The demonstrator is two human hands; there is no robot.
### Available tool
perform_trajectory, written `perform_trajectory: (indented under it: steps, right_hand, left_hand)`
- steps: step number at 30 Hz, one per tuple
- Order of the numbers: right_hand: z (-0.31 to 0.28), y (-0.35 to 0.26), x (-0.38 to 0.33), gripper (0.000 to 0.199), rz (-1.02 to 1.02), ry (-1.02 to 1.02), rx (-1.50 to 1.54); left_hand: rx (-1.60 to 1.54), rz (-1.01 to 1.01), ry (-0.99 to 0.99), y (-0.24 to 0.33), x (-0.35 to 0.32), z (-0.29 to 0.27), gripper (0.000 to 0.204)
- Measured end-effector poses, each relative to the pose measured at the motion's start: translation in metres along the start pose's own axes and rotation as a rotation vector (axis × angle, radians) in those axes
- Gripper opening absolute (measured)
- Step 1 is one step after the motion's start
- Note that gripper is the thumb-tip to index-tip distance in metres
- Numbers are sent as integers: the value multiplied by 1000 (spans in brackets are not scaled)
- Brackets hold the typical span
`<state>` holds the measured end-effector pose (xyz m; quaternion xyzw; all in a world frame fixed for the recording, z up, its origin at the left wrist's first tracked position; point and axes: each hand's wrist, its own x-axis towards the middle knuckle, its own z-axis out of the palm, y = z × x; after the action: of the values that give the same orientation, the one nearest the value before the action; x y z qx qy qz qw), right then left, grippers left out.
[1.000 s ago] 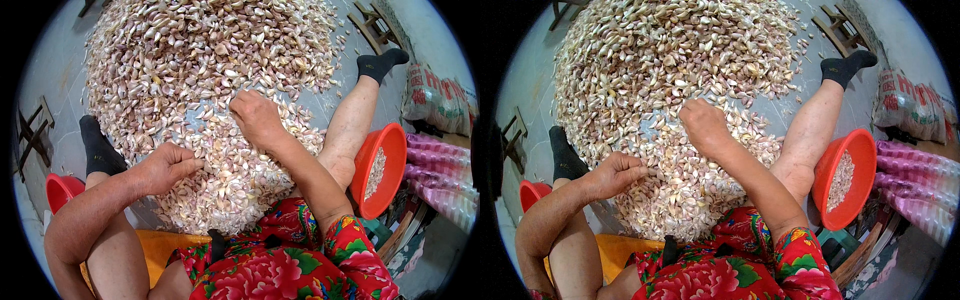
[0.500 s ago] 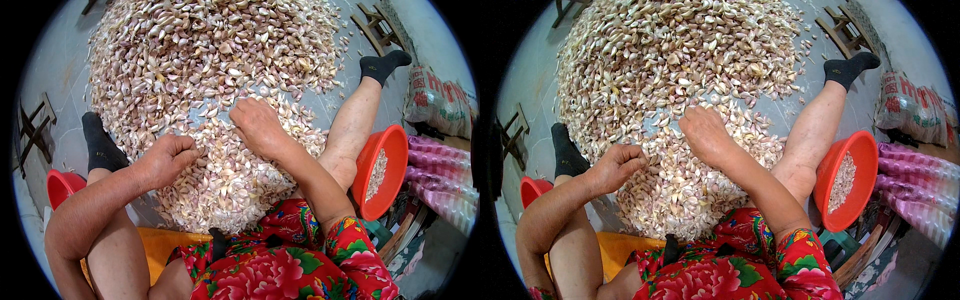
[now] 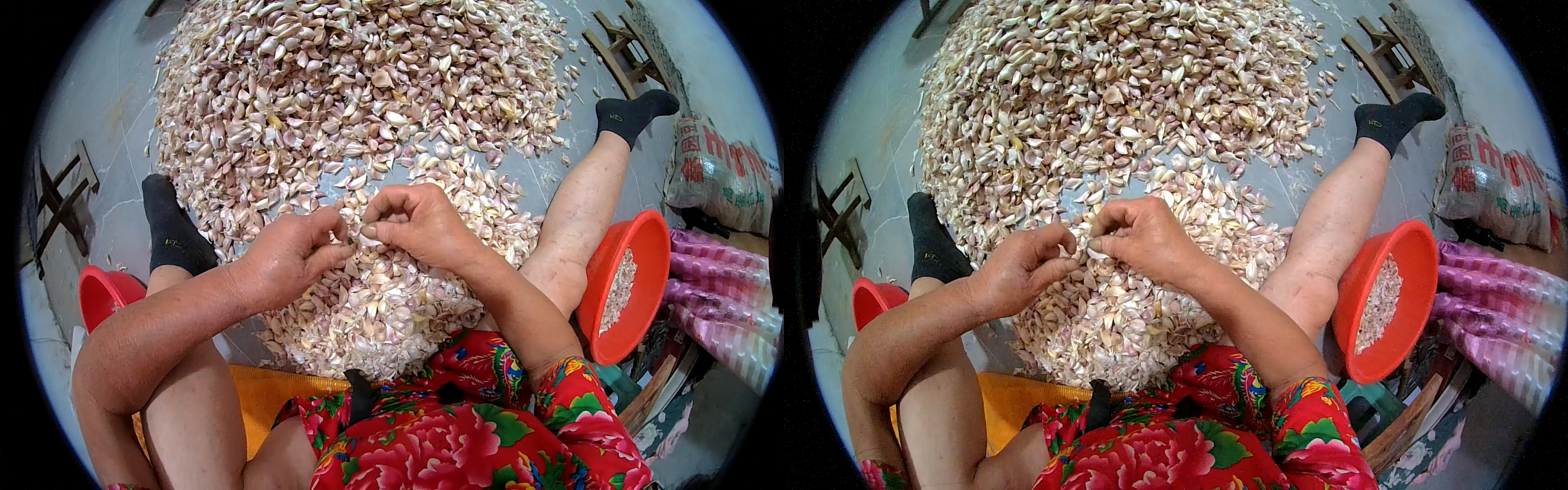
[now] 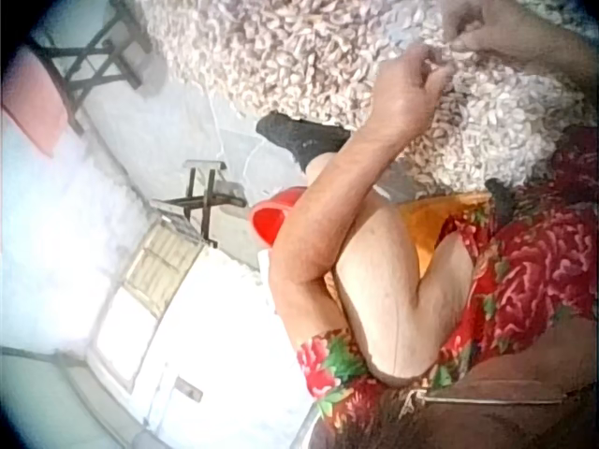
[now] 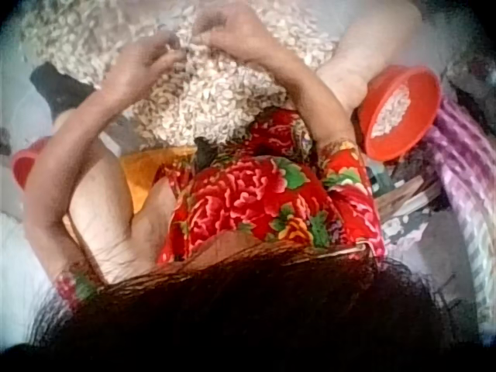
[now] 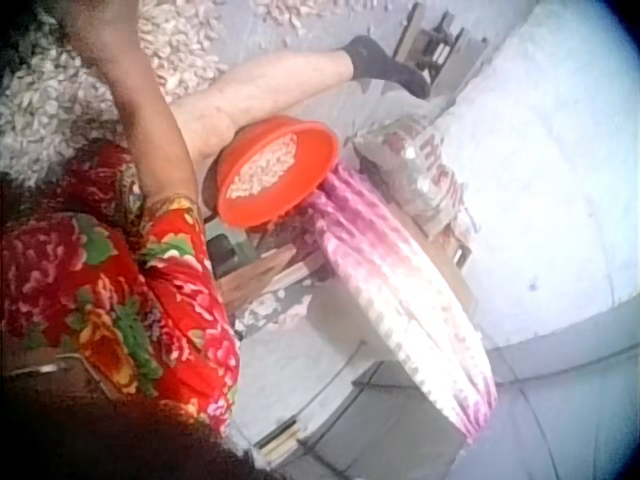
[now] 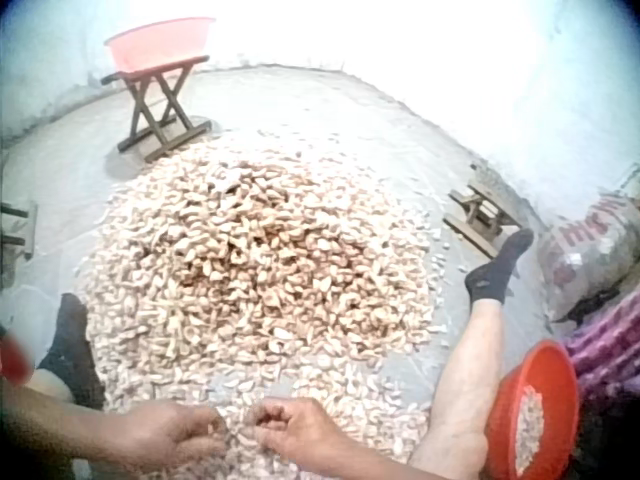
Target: The person peels garlic cloves by hand, sitting on the floor with a large pile of cloves and placing the peeled ones into a red basin.
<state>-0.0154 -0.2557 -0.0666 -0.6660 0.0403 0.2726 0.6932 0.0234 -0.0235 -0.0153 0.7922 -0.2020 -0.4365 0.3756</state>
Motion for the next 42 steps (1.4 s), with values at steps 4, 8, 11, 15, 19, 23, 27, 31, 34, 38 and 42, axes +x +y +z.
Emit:
perform_trajectory:
  steps: [4, 8, 11, 15, 19, 23, 27, 31, 34, 38, 42]
  right_hand:
    - [1, 0, -8, 14, 143, -90, 91]
    - [10, -10, -15, 17, -10, -58, 119]
    - [9, 0, -17, 15, -103, -47, 89]
    - [8, -4, -18, 8, 41, -180, 200]
    - [6, -4, -19, 21, 12, -304, 38]
    - [5, -4, -19, 26, 81, -367, 153]
    - [7, -4, -20, 28, 130, -400, 243]
    - [9, 1, -19, 27, 148, -411, 294]
    - [9, 5, -19, 28, 135, -399, 335]
    - [7, 1, -18, 29, 136, -390, 392]
    - [4, 1, -16, 28, 157, -390, 440]
  left_hand:
    - [106, 134, 2, -11, 4, 5, 18]
    - [112, 114, -19, -6, 1, 3, 19]
    - [114, 134, -28, 2, 2, 1, 20]
    - [-26, 185, 5, -4, 1, 3, 19]
    - [-55, 191, -66, -7, 1, 4, 19]
    - [-159, 199, -95, -3, -2, 1, 19]
    - [-172, 215, -92, 0, -5, -2, 20]
    - [-204, 120, -135, 7, -8, -8, 21]
    - [-271, 86, -134, 4, -7, -9, 23]
    - [-268, 84, -83, -3, -5, -7, 25]
    - [-316, 42, -77, 0, -4, -7, 25]
